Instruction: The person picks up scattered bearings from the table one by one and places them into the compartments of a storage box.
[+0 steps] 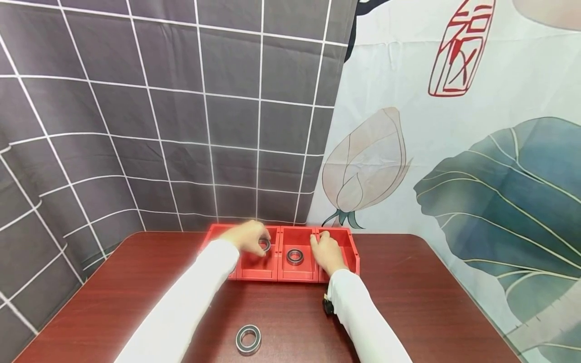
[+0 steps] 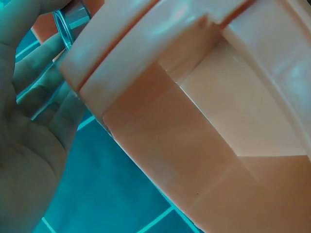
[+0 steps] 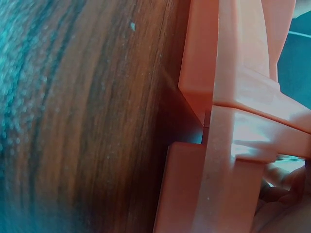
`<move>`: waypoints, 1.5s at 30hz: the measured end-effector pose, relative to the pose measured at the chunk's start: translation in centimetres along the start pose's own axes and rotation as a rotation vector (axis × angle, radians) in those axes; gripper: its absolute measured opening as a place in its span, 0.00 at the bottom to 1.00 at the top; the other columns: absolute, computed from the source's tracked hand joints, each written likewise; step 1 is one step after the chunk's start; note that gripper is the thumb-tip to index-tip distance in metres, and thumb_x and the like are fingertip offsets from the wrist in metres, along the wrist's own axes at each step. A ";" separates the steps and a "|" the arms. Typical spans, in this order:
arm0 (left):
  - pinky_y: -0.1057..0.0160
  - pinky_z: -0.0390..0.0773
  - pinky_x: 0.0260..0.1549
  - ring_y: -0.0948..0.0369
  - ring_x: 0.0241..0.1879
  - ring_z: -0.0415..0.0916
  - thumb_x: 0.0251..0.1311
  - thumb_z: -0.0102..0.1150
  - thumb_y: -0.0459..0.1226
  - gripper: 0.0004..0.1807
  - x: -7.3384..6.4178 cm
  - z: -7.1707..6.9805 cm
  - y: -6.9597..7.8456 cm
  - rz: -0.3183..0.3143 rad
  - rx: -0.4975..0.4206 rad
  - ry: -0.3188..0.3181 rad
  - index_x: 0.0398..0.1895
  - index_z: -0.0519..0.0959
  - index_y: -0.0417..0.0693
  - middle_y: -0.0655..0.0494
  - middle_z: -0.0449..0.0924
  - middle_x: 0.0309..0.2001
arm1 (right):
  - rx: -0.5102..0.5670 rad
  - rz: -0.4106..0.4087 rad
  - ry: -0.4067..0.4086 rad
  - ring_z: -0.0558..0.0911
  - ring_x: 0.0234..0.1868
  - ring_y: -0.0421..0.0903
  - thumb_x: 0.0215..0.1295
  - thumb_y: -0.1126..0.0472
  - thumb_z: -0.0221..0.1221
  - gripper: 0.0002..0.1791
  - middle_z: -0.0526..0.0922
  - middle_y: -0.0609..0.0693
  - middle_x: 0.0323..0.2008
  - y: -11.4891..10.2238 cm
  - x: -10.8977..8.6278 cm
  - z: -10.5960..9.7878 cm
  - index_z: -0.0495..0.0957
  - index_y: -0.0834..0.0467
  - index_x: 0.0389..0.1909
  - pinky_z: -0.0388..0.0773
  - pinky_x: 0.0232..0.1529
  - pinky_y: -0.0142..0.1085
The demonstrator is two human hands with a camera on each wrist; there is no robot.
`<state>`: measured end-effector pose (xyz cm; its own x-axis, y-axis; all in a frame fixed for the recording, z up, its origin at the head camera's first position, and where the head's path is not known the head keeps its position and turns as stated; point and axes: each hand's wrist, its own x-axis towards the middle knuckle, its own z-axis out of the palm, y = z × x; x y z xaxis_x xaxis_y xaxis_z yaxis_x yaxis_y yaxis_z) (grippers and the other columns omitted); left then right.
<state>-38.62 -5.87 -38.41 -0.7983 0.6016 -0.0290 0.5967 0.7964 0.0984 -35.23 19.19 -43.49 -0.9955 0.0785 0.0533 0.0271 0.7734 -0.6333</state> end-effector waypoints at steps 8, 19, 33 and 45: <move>0.62 0.79 0.33 0.63 0.29 0.76 0.41 0.76 0.44 0.14 0.1 0.6 0.4 -0.111 -0.013 -0.050 0.34 0.85 0.53 0.62 0.80 0.29 | 0.008 0.008 -0.002 0.78 0.39 0.52 0.73 0.47 0.46 0.24 0.78 0.59 0.40 -0.1 0.0 0.1 0.64 0.63 0.55 0.80 0.41 0.45; 0.60 0.77 0.26 0.62 0.27 0.74 0.42 0.77 0.44 0.11 0.6 1.3 1.5 -0.203 -0.002 -0.084 0.23 0.81 0.55 0.62 0.76 0.24 | -0.005 0.005 0.011 0.78 0.41 0.53 0.73 0.46 0.45 0.24 0.78 0.60 0.43 -0.1 -0.1 0.0 0.65 0.63 0.55 0.78 0.42 0.45; 0.61 0.78 0.27 0.60 0.27 0.75 0.44 0.77 0.41 0.12 1.1 2.1 2.0 -0.240 0.010 -0.112 0.23 0.79 0.53 0.59 0.77 0.24 | -0.001 0.002 0.001 0.78 0.40 0.53 0.73 0.46 0.45 0.24 0.78 0.59 0.42 -0.1 0.0 -0.1 0.64 0.63 0.55 0.79 0.42 0.45; 0.59 0.77 0.28 0.60 0.28 0.74 0.44 0.76 0.40 0.11 0.9 2.0 2.4 -0.234 0.003 -0.125 0.27 0.80 0.52 0.59 0.77 0.26 | 0.003 0.010 -0.012 0.79 0.42 0.54 0.73 0.46 0.45 0.25 0.78 0.60 0.43 -0.2 -0.3 -0.1 0.64 0.63 0.55 0.80 0.45 0.48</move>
<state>-37.70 -3.26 -40.20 -0.8982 0.4039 -0.1735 0.3975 0.9148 0.0717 -34.93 19.07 -43.25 -0.9962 0.0783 0.0377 0.0365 0.7706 -0.6363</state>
